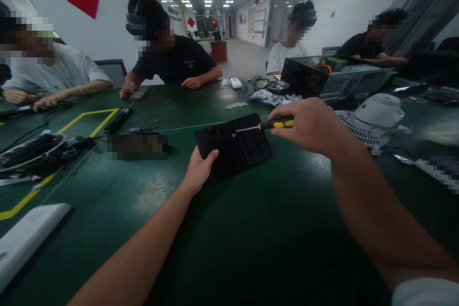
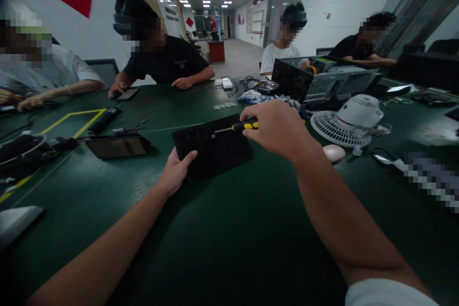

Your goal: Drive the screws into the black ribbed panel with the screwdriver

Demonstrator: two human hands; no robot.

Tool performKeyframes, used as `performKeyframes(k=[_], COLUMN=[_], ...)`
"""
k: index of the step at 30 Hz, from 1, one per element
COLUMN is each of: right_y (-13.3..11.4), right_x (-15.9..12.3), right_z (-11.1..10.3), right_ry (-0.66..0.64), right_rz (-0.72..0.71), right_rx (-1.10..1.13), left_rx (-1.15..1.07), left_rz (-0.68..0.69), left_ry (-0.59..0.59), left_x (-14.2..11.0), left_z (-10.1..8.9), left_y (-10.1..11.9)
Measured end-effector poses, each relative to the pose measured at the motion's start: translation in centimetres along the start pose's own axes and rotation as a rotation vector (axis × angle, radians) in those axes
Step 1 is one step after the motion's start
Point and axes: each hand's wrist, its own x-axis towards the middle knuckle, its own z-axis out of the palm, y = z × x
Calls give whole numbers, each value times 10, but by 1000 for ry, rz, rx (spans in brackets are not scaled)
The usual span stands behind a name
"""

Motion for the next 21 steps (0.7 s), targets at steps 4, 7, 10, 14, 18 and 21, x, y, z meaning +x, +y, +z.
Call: performKeyframes(k=[4, 7, 10, 14, 18, 21], right_y=[3, 3, 1, 0, -2, -4], right_x=[2, 2, 3, 3, 3, 2], right_z=[2, 5, 8, 11, 13, 13], right_ry=[9, 17, 23, 38, 64, 75], right_rz=[-16, -39, -46, -62, -63, -65], right_rx=[6, -4, 0, -2, -3, -21], left_rx=[-12, -3, 6, 3, 2, -2], left_rz=[9, 10, 13, 14, 18, 21], left_ry=[1, 9, 11, 7, 3, 2], left_x=[0, 0, 2, 2, 2, 1], left_z=[1, 0, -1, -2, -1, 0], left_y=[0, -1, -4, -5, -5, -4])
